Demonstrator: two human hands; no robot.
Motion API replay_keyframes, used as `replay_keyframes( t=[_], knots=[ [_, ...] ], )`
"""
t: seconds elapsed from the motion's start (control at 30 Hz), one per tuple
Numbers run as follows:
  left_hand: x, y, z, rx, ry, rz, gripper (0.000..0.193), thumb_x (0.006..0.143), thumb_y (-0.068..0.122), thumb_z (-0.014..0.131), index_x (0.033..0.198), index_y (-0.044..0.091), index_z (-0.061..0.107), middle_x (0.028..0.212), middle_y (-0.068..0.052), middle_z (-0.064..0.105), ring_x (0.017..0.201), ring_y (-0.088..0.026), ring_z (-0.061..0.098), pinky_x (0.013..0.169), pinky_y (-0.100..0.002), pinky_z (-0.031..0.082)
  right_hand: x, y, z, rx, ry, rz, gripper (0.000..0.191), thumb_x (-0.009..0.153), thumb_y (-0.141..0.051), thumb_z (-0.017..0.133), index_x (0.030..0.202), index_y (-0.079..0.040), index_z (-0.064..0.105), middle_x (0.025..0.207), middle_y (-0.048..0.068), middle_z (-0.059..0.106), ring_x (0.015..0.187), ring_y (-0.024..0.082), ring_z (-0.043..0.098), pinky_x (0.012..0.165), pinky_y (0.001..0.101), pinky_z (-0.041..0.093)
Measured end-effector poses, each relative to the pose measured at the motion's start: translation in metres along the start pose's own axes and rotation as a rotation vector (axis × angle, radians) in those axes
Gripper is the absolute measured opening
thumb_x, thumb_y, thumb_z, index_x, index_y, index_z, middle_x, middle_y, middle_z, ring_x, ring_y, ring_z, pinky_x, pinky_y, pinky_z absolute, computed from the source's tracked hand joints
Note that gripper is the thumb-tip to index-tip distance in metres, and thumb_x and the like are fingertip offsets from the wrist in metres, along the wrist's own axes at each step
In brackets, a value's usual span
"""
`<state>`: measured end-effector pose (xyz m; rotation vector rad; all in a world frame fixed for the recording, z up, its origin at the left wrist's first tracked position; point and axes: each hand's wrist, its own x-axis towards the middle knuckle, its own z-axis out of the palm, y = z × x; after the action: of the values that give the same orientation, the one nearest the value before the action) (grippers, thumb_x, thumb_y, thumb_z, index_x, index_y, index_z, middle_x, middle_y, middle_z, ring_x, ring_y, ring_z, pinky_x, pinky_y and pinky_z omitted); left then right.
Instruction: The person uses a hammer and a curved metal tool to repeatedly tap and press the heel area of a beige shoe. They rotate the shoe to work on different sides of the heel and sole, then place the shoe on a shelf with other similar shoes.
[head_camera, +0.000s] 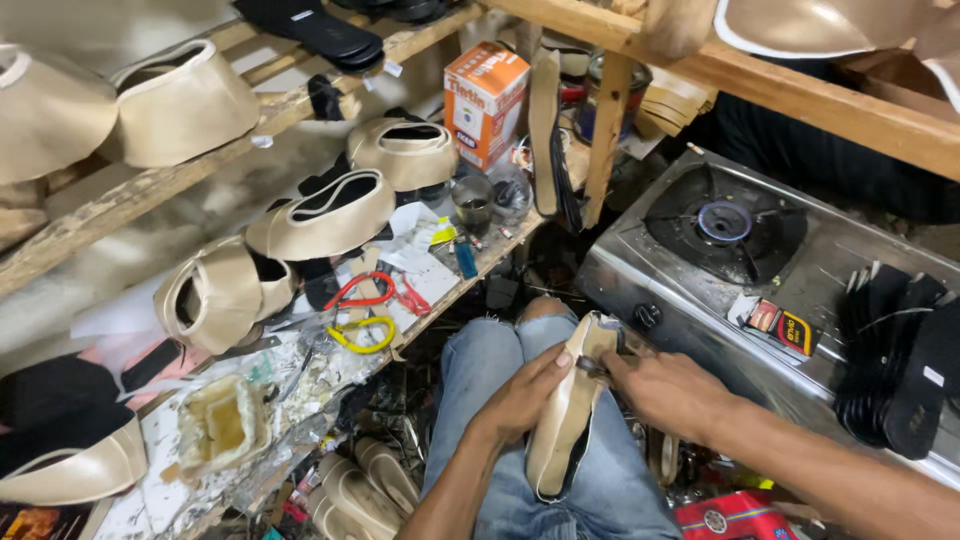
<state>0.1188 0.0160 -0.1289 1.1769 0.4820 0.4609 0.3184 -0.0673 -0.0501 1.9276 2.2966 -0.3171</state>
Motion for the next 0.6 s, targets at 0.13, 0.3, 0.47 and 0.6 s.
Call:
replay_keyframes(
  t=[0.13,0.3,0.47,0.6],
  knots=[
    [-0.002,0.003,0.003,0.175,0.028,0.029,0.057,0.105,0.04,0.044,0.15,0.005,0.048,0.13,-0.011,0.066,0.114,-0.017,0.062,0.099,-0.033,0.049,-0.007,0.0,0.015,-0.068,0.011,-0.019,0.036,0.09,-0.011,0.055,0.125,-0.002,0.05,0.09,0.019,0.074,0.079,0.038,0.073,0.068,0.0502,0.057],
    [0.008,-0.024,0.024,0.608,0.253,0.367,0.047,0.108,0.032,0.046,0.141,-0.001,0.052,0.126,-0.021,0.067,0.116,-0.033,0.066,0.101,-0.04,0.049,-0.004,0.008,0.0,-0.3,0.128,0.022,0.024,0.083,-0.01,0.061,0.104,0.001,0.063,0.094,0.021,0.072,0.084,0.039,0.073,0.067,0.0462,0.06],
    [0.018,-0.049,0.033,0.856,0.405,0.501,0.04,0.105,0.022,0.049,0.138,0.0,0.051,0.123,-0.026,0.067,0.113,-0.043,0.065,0.097,-0.048,0.05,0.012,0.007,-0.027,-0.018,-0.25,-0.068,0.014,0.089,-0.01,0.061,0.096,-0.002,0.071,0.099,0.02,0.072,0.096,0.038,0.071,0.078,0.0485,0.058],
    [0.009,-0.043,0.012,0.358,0.213,0.312,0.046,0.108,0.024,0.042,0.149,0.003,0.047,0.124,-0.017,0.066,0.113,-0.027,0.064,0.097,-0.038,0.051,0.013,-0.008,-0.028,0.018,-0.193,0.056,0.021,0.087,-0.009,0.059,0.106,-0.005,0.066,0.101,0.02,0.072,0.098,0.039,0.07,0.079,0.0503,0.057]
  ],
)
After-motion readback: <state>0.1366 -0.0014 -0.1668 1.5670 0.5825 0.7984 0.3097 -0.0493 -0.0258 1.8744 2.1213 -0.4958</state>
